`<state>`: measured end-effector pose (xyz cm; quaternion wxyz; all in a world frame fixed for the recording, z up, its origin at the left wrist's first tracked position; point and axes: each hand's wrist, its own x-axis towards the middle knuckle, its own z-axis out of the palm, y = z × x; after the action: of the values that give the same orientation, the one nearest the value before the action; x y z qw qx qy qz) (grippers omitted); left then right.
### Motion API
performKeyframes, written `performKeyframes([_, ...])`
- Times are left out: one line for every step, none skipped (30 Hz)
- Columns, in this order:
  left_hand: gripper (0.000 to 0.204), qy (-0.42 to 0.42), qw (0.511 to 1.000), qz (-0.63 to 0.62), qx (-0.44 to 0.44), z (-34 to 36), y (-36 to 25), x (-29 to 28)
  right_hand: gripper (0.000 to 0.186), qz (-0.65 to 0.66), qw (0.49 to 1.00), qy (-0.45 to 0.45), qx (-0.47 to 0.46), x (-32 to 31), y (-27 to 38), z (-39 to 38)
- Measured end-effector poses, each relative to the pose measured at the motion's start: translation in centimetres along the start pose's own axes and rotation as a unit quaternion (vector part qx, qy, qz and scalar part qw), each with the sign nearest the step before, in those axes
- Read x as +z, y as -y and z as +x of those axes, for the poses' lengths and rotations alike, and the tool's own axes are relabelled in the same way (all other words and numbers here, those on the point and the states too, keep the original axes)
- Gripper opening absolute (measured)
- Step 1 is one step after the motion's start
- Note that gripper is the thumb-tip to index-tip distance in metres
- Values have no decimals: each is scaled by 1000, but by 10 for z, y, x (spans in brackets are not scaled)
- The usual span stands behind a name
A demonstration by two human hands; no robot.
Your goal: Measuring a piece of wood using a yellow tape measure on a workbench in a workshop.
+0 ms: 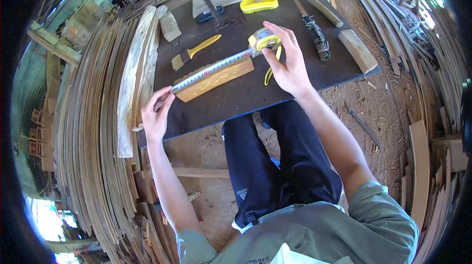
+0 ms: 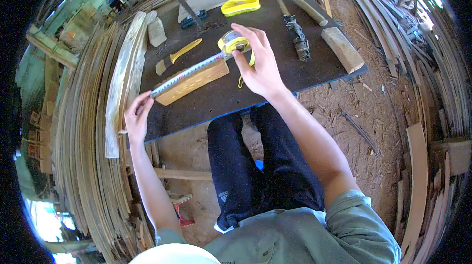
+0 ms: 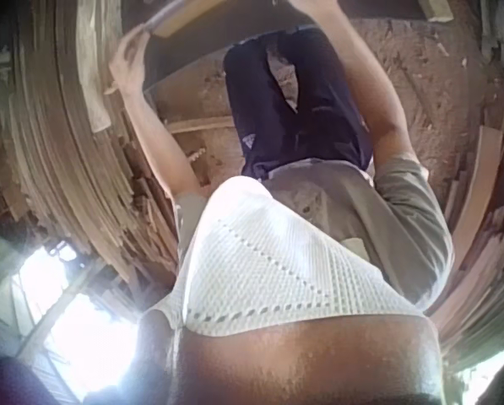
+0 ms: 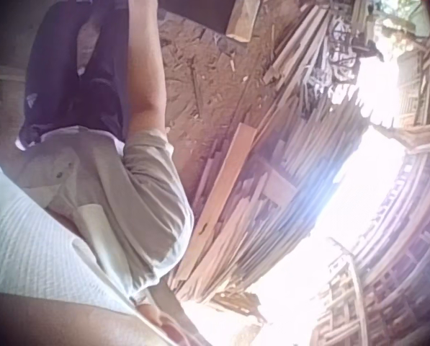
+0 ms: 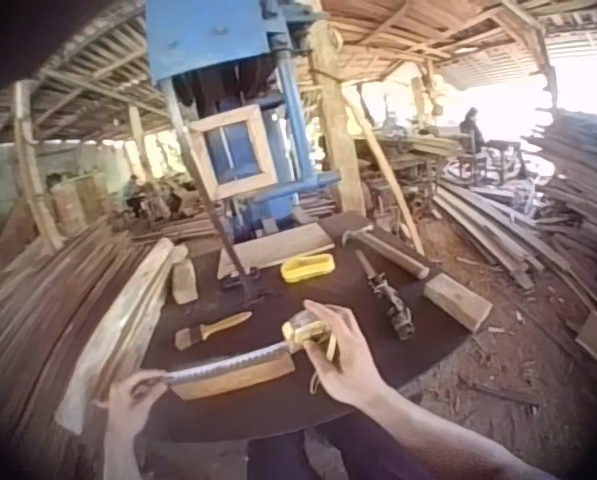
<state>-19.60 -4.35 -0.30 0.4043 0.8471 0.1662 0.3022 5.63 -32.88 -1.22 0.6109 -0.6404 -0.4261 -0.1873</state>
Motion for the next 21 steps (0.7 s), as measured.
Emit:
performKeyframes([27,-9,1000,20,-13,1,-1,8,57,-7,1000,-7,-1,-5,-1,0])
performKeyframes([26,-10,1000,16,-12,2,1,9,57,-5,1000,-1,7,-9,2,-3])
performKeyframes([25,-11,1000,12,-11,3,4,12,57,-3,1000,5,14,-11,4,-3])
performKeyframes([25,-7,1000,11,-8,1,7,14,57,-13,1000,-2,15,-11,3,-2])
performKeyframes([26,-13,1000,5,4,1,9,14,57,-18,1000,-9,16,-11,4,-2])
performKeyframes([26,-20,1000,-1,15,1,11,15,57,-18,1000,-2,14,-11,4,-2])
performKeyframes([26,-14,1000,-3,20,0,14,15,56,-19,1000,6,12,-10,3,-2])
performKeyframes([27,-20,999,-26,17,-2,18,15,56,-14,1000,5,1,-8,1,-2])
performKeyframes([27,-26,998,-48,12,-3,22,16,56,-18,1000,2,2,-9,-1,-2])
performKeyframes([28,-23,998,-50,13,-3,27,16,57,-17,1000,8,10,-10,-2,-3])
performKeyframes([28,-21,998,-51,13,-3,26,17,57,-14,1000,15,19,-9,0,-3])
performKeyframes([28,-19,998,-62,15,-4,26,18,58,-8,999,21,24,-9,0,-4])
performKeyframes([28,-16,997,-71,16,-4,27,18,58,-9,999,22,25,-8,-1,-3])
performKeyframes([29,-13,997,-73,18,-6,26,16,58,-20,1000,20,6,-6,-1,-3])
performKeyframes([29,-13,997,-71,12,-5,26,16,58,-30,999,18,-12,-4,-2,-3])
performKeyframes([29,-16,997,-72,13,-2,27,18,57,-21,1000,17,-10,-4,-3,-1])
performKeyframes([30,-20,997,-72,11,-1,25,18,56,-39,999,14,-34,-4,-3,2])
performKeyframes([30,-18,997,-72,13,-1,22,15,56,-40,999,18,-32,-1,-4,3])
performKeyframes([30,-28,997,-77,-5,-2,20,14,56,-40,999,21,-31,1,-3,3])
performKeyframes([30,-31,995,-91,-8,-2,20,14,56,-36,998,42,7,-2,0,3])
performKeyframes([31,-36,994,-103,-7,-1,22,16,58,-33,999,31,3,-2,-2,3])
